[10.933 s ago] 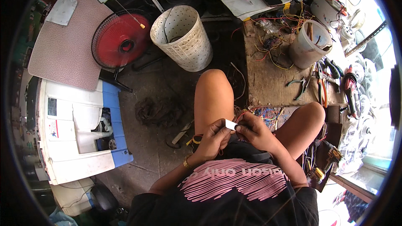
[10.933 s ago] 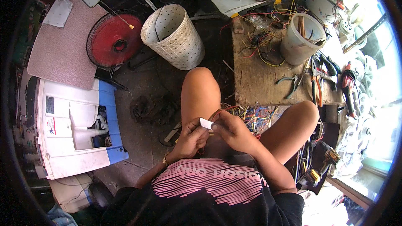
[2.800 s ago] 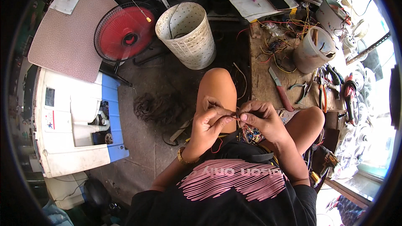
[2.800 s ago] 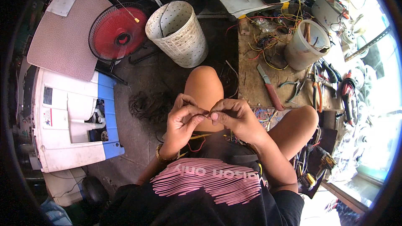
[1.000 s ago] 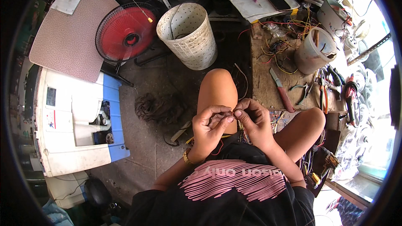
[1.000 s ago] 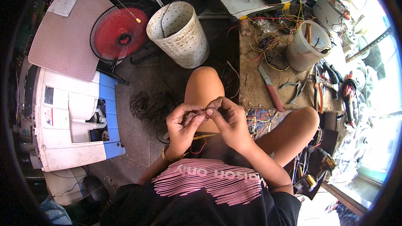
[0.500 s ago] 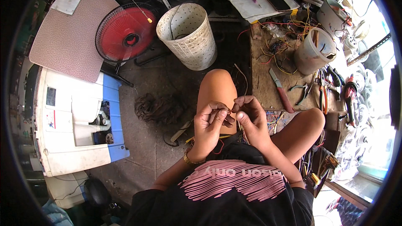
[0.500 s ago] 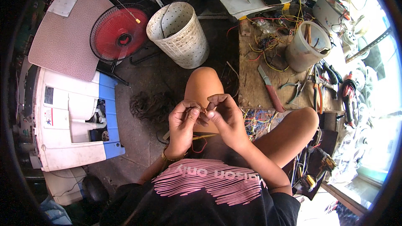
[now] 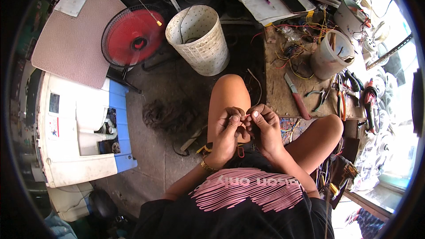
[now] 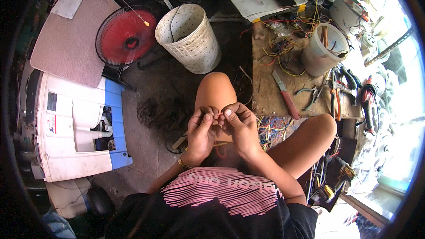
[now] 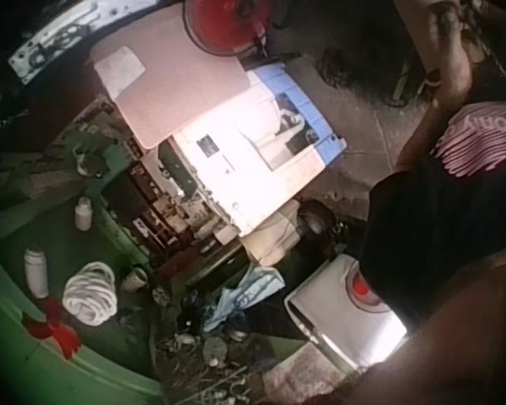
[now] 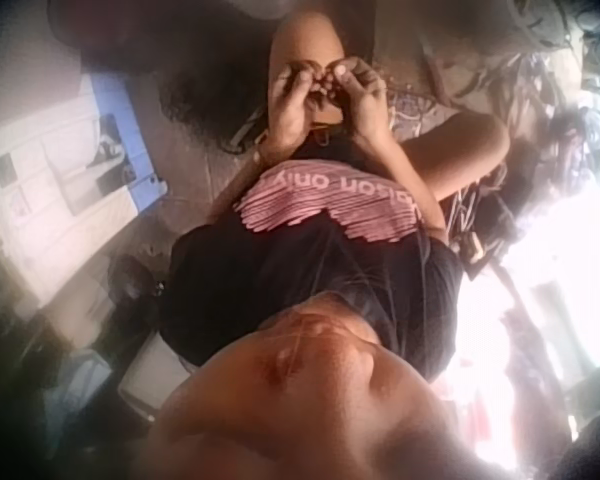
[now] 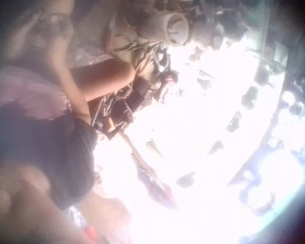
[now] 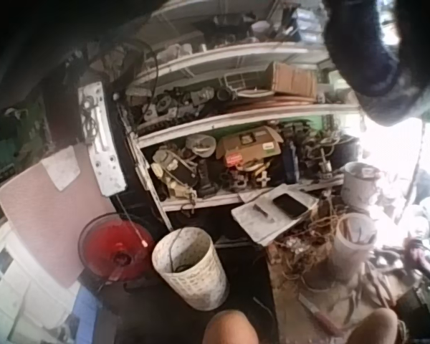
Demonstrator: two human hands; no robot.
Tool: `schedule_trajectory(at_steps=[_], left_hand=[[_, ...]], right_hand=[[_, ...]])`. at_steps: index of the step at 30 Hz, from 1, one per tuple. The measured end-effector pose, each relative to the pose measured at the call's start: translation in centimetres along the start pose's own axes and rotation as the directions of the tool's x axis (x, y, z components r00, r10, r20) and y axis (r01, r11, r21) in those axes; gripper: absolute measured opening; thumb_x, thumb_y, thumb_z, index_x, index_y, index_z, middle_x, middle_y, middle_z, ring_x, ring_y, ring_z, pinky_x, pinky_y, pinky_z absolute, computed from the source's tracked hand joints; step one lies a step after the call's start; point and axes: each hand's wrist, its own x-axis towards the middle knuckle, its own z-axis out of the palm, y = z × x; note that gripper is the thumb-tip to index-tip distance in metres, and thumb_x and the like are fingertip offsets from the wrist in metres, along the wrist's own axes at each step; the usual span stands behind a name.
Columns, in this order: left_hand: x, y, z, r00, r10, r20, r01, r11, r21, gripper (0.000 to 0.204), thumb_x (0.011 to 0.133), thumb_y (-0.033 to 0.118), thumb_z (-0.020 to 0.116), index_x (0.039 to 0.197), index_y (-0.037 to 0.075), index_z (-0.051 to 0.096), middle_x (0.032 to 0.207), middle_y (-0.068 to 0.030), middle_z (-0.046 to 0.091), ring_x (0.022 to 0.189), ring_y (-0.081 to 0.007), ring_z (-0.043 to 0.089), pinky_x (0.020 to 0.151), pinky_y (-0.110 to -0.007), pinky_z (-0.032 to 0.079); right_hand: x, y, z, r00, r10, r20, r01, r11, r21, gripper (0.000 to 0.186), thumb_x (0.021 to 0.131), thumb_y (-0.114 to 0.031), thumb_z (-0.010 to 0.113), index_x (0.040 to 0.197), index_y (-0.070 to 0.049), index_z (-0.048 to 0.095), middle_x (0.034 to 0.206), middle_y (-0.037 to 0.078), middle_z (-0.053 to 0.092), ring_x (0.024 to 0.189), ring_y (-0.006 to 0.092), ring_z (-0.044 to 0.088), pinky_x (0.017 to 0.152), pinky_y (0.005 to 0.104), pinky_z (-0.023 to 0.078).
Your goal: The person strips the ends of red and black wires using a tool and joins them to a bundle of wires before wrapping the connection with white adhesive tape.
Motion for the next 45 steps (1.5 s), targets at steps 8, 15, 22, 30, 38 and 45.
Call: schedule_trajectory(at_steps=[8,15,22,30,38,45], left_hand=[[1.8,3.1,0.0,0.866,0.295,0.403,-0.498,0.450,0.742,0.023,0.081,-0.006,0.069,0.101,-0.001,0.060,0.097,-0.0055,0.053,0.077,-0.0072,0.054,0.061,-0.018,0.043],[0.9,3.3,1.4,0.894,0.370,0.251,-0.391,0.373,0.841,0.011,0.080,-0.001,0.073,0.088,0.000,0.065,0.078,-0.0030,0.062,0.062,-0.0047,0.053,0.054,-0.019,0.040],[0.4,3.0,1.7,0.874,0.418,0.247,-0.398,0.326,0.857,0.009,0.080,-0.003,0.071,0.086,0.000,0.066,0.085,-0.0047,0.067,0.058,-0.0015,0.053,0.047,-0.019,0.037],[0.2,2.9,1.1,0.892,0.389,0.229,-0.380,0.371,0.847,0.010,0.081,-0.006,0.070,0.089,-0.001,0.065,0.088,-0.0065,0.068,0.062,-0.0017,0.056,0.049,-0.016,0.039],[0.2,2.5,0.2,0.992,0.124,0.028,-0.123,0.877,0.464,0.005,0.091,0.002,0.060,0.096,-0.001,0.058,0.091,-0.0074,0.067,0.072,-0.0059,0.062,0.054,-0.016,0.045],[0.5,3.9,0.1,0.944,0.263,0.197,-0.314,0.540,0.781,0.011,0.090,0.006,0.062,0.097,0.000,0.055,0.079,-0.0037,0.064,0.063,-0.0046,0.057,0.049,-0.018,0.041]], right_hand=[[0.6,-0.7,-1.0,0.973,-0.190,0.134,0.224,0.917,-0.330,0.014,0.089,-0.012,0.068,0.084,0.000,0.064,0.073,-0.002,0.060,0.059,0.0015,0.042,0.051,0.0180,0.031],[0.1,-1.4,-0.6,0.989,-0.122,0.078,0.140,0.950,-0.280,0.011,0.088,-0.010,0.068,0.085,0.000,0.068,0.071,-0.003,0.060,0.057,0.0003,0.040,0.050,0.0176,0.029],[0.2,-1.2,-1.0,0.998,-0.049,0.042,0.056,0.981,-0.186,0.013,0.089,-0.013,0.067,0.089,0.001,0.066,0.071,-0.002,0.061,0.054,0.0013,0.040,0.047,0.0188,0.029],[0.2,-0.2,-1.9,0.988,0.127,0.087,-0.126,0.992,-0.027,0.014,0.090,-0.017,0.066,0.089,-0.003,0.064,0.072,0.001,0.061,0.053,0.0061,0.044,0.047,0.0207,0.031],[0.0,-1.0,-1.3,0.995,0.090,0.043,-0.092,0.995,0.049,0.014,0.089,-0.015,0.067,0.089,-0.001,0.065,0.075,0.000,0.062,0.054,0.0025,0.042,0.047,0.0183,0.030],[-0.3,-1.5,-1.2,1.000,-0.009,0.016,0.012,0.975,-0.222,0.011,0.090,-0.011,0.066,0.090,0.000,0.065,0.082,0.001,0.065,0.062,0.0032,0.048,0.054,0.0188,0.037]])
